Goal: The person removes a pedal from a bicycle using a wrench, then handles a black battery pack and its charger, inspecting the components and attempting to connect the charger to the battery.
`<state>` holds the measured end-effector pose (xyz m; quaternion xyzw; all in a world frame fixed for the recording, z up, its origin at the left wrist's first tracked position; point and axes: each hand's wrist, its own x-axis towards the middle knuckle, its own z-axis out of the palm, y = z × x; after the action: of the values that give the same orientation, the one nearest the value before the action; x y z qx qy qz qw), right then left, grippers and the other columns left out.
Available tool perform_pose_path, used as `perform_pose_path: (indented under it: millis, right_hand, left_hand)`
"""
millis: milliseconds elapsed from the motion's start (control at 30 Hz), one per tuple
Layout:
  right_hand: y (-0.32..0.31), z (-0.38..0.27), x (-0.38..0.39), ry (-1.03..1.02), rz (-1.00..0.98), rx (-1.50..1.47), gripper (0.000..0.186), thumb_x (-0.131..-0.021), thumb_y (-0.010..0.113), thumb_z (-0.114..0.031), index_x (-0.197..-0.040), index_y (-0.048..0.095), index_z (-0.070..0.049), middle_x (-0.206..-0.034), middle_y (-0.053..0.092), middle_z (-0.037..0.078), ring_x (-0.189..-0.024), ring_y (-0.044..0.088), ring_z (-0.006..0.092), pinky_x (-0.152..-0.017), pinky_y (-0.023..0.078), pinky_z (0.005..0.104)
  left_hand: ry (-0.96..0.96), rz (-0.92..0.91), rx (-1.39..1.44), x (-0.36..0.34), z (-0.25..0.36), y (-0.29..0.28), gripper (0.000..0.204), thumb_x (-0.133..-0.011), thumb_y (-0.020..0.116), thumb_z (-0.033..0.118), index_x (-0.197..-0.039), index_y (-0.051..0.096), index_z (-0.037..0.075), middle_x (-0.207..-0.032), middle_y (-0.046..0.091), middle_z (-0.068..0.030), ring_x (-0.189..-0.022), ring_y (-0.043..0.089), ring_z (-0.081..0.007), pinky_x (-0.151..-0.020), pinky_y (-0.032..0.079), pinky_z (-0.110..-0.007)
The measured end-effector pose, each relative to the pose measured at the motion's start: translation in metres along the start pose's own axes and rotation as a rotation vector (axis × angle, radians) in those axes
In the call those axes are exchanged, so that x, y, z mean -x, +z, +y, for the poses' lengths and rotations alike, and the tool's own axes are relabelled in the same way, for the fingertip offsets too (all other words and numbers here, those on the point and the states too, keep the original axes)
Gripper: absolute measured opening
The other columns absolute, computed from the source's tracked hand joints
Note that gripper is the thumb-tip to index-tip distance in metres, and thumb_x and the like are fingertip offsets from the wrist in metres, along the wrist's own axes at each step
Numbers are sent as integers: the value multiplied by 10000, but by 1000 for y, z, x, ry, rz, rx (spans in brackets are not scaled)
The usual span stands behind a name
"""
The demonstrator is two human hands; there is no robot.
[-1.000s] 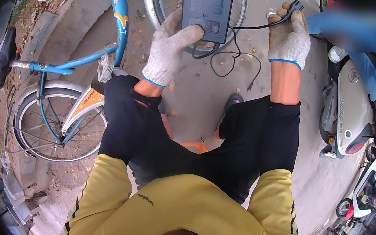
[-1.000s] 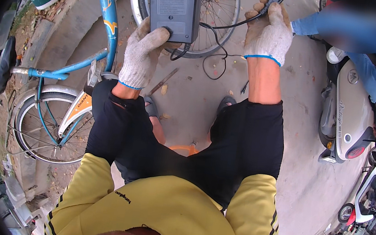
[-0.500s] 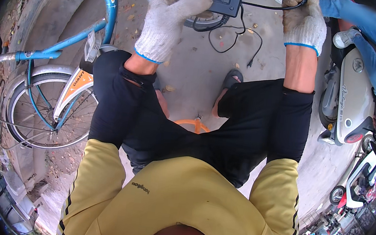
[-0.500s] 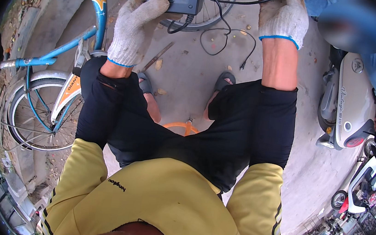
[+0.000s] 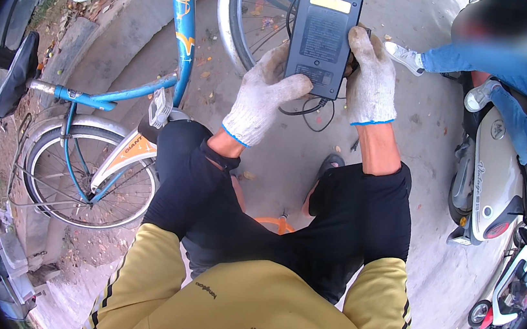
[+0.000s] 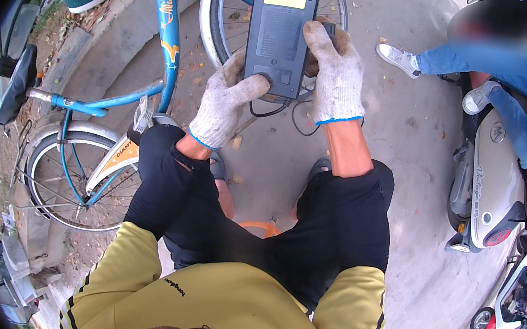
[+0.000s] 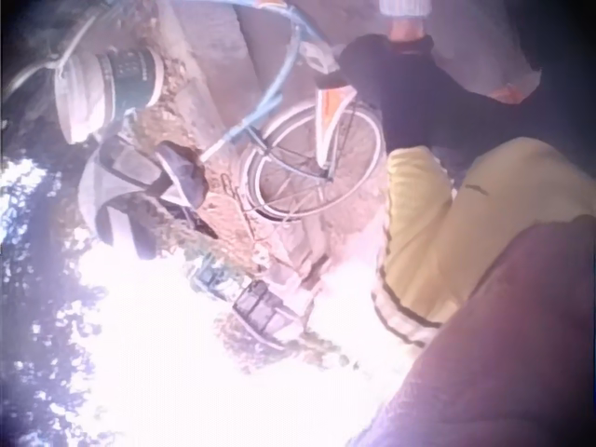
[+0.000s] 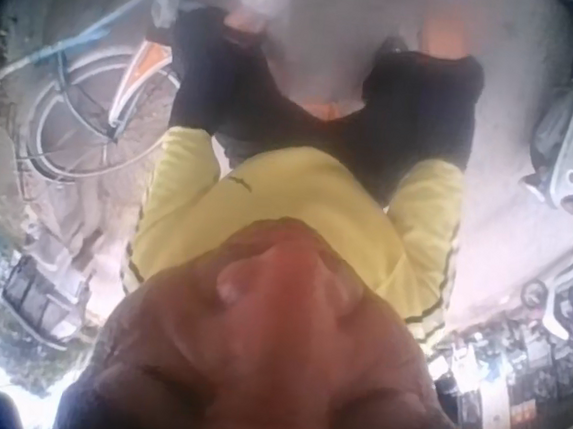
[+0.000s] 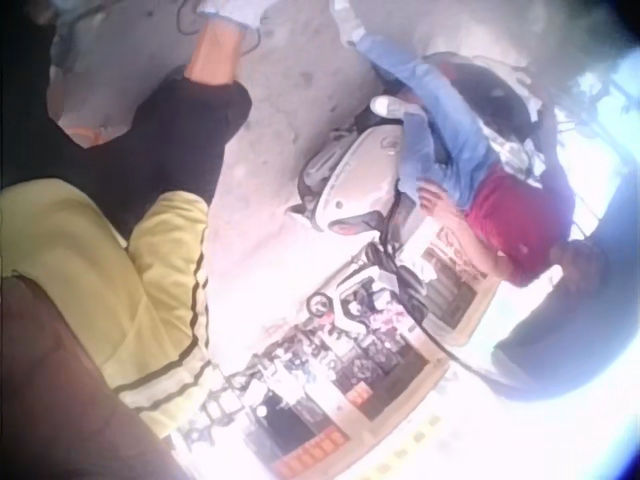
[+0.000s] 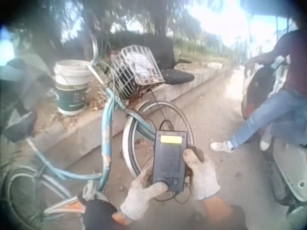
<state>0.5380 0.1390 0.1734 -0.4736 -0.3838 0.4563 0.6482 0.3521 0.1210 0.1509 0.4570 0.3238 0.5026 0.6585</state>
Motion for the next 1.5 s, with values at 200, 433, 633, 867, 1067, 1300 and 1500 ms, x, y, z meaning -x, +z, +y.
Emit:
perform_pose_path:
  millis: [200, 433, 633, 867, 1067, 1300, 1500]
  right_hand:
    - [5, -4, 1, 13, -9, 8, 458, -1011, 714, -333, -1294, 653, 22, -867, 595, -22, -694, 485, 57, -598, 382, 235]
    - [2, -5, 4, -4, -58, -30, 510, -1029, 684, -292, -1391, 578, 52, -1025, 672, 47, -828, 619, 103, -703, 512, 259]
    - [-1, -4, 3, -7, -74, -54, 527, -1037, 663, -276, -1425, 552, 63, -1123, 679, 92, -945, 658, 147, -803, 557, 286]
    - [-4, -2, 2, -31, -106, -62, 537, -1017, 682, -302, -1393, 566, 64, -1106, 676, 89, -947, 657, 152, -809, 554, 289]
    - [-7, -3, 3, -13, -71, -17, 549, -993, 709, -334, -1360, 577, 53, -1079, 666, 76, -911, 640, 138, -782, 536, 282]
    - [-2, -7, 5, -64, -25, -56, 574, -968, 747, -321, -1369, 598, 62, -922, 643, 28, -740, 546, 80, -645, 427, 242]
    - [-6, -6, 5, -74, -34, -37, 559, -982, 735, -311, -1368, 575, 61, -1035, 668, 60, -833, 611, 115, -734, 497, 271]
  left_hand:
    - [-2, -17, -13, 3, 1, -5, 853, -901, 798, 98, -1581, 329, -114, -1442, 578, -201, -1312, 591, -256, -1115, 499, -379]
    - [-17, -42, -30, 5, 9, -3, 866, -893, 777, 69, -1591, 300, -120, -1492, 539, -199, -1377, 537, -258, -1173, 438, -375]
    - [-11, -55, -64, 5, 8, -5, 914, -882, 792, 66, -1603, 265, -127, -1556, 477, -223, -1448, 476, -280, -1203, 404, -386]
    - [7, -85, -105, 3, 7, -7, 952, -890, 805, 89, -1615, 228, -130, -1614, 410, -246, -1515, 399, -295, -1235, 367, -402]
    - [-1, -109, -93, 6, 15, -2, 944, -896, 798, 84, -1616, 225, -131, -1619, 407, -248, -1509, 410, -292, -1231, 373, -401]
    - [17, -116, -158, 4, 11, -5, 974, -879, 825, 112, -1614, 235, -130, -1617, 415, -247, -1496, 432, -290, -1223, 386, -396]
    - [-3, -129, -121, 5, 17, -2, 1020, -854, 859, 149, -1614, 238, -130, -1614, 417, -254, -1491, 440, -296, -1226, 382, -397]
